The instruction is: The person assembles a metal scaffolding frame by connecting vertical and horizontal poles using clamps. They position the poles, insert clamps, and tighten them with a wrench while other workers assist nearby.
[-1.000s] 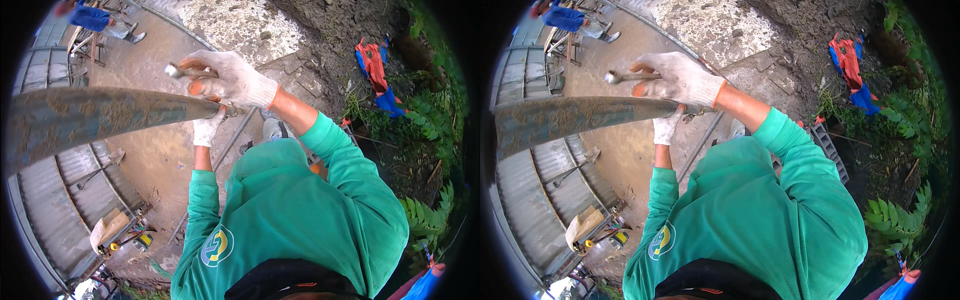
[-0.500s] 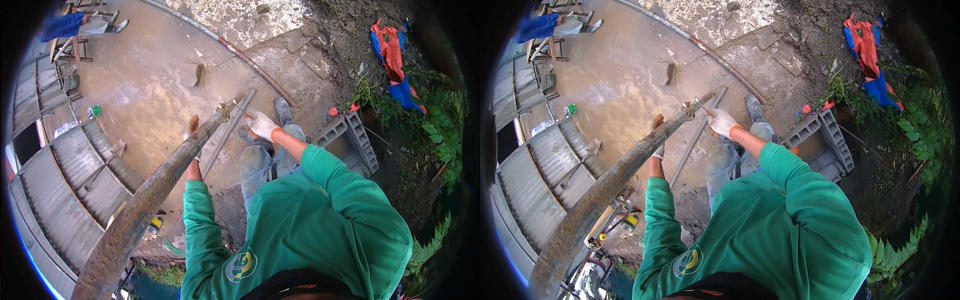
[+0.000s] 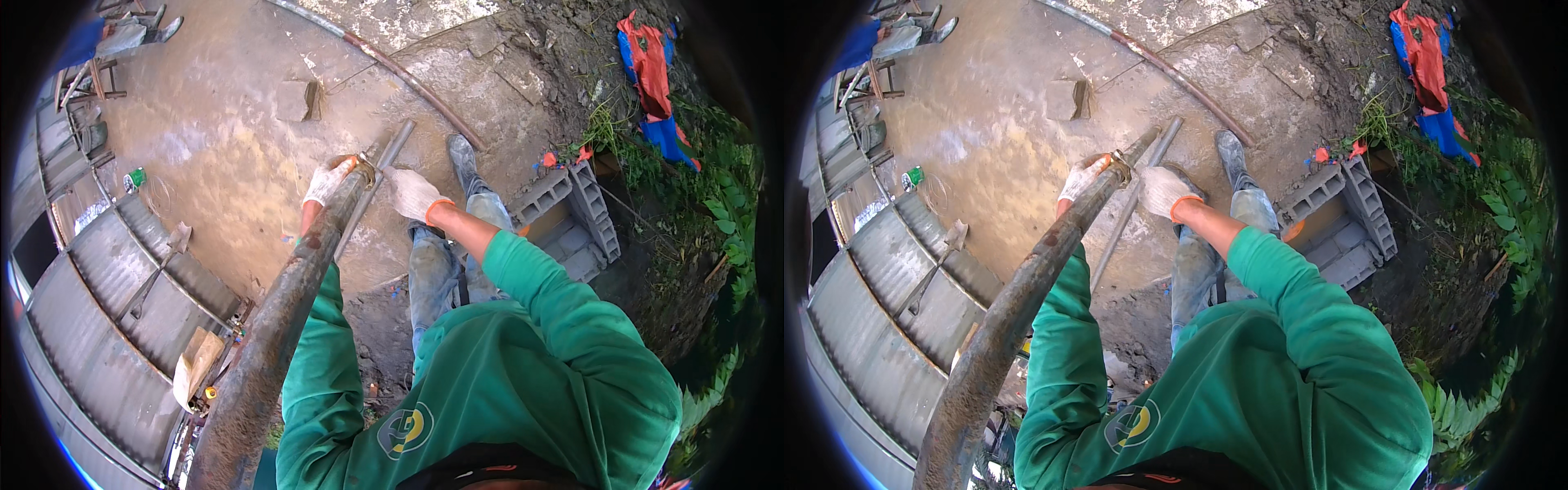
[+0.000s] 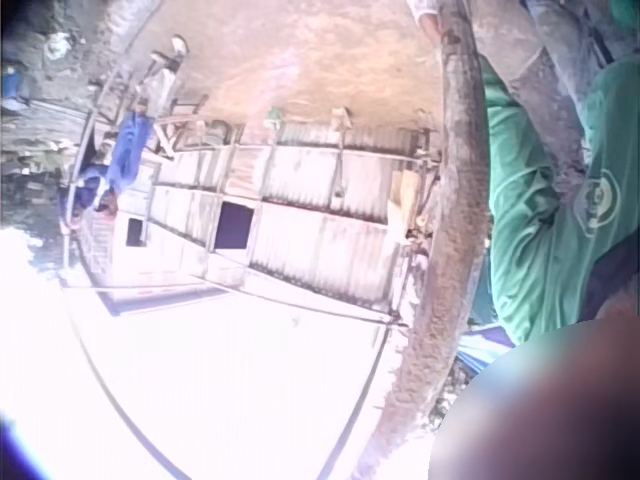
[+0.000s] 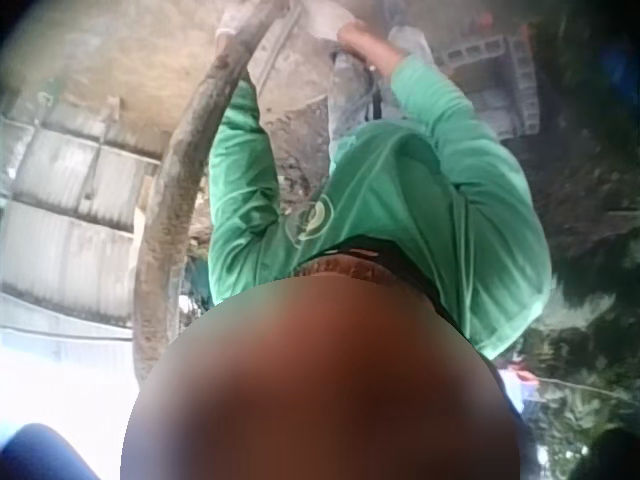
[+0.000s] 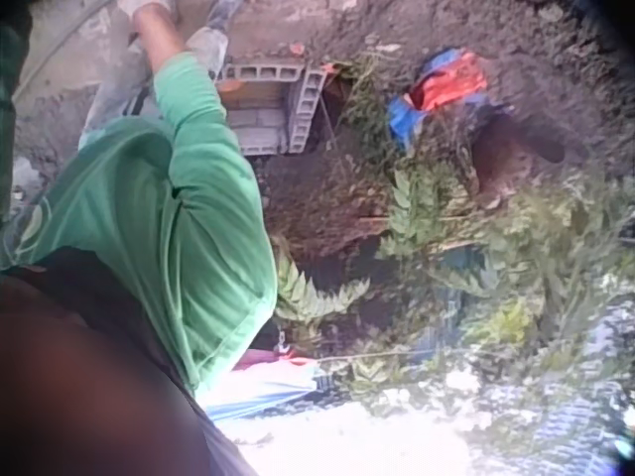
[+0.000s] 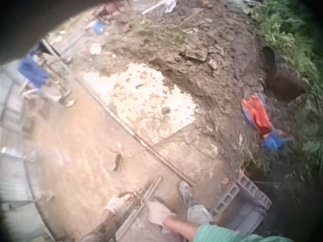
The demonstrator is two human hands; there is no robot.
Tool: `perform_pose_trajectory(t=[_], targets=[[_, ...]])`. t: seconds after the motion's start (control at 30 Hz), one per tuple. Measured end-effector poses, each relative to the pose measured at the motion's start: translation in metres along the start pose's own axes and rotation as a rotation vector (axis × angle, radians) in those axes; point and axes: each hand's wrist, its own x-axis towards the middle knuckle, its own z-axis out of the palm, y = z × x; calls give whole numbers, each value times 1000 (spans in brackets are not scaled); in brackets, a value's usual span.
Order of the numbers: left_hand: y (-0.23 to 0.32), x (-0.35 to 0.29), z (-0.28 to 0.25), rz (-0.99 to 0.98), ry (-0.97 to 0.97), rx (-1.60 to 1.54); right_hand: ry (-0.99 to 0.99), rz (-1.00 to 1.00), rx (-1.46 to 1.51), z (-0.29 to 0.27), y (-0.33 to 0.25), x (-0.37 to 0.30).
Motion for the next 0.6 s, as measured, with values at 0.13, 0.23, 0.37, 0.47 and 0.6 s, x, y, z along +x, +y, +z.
perform_pose_trajectory(t=[0.13,0.23,0.37,0.47,0.6], targets=[[-6,-6,15,6,78,-197,12,-346,-420,14,10,17],[-4,-10,25,-4,125,-357,-16,-367,-585,38,12,17],[-8,-11,29,-62,158,-396,14,27,475,49,1,12],[-15,-8,31,-9,137,-490,-204,18,-159,31,-13,12],[-28,-2,31,21,136,-430,-123,253,140,4,-33,-3]])
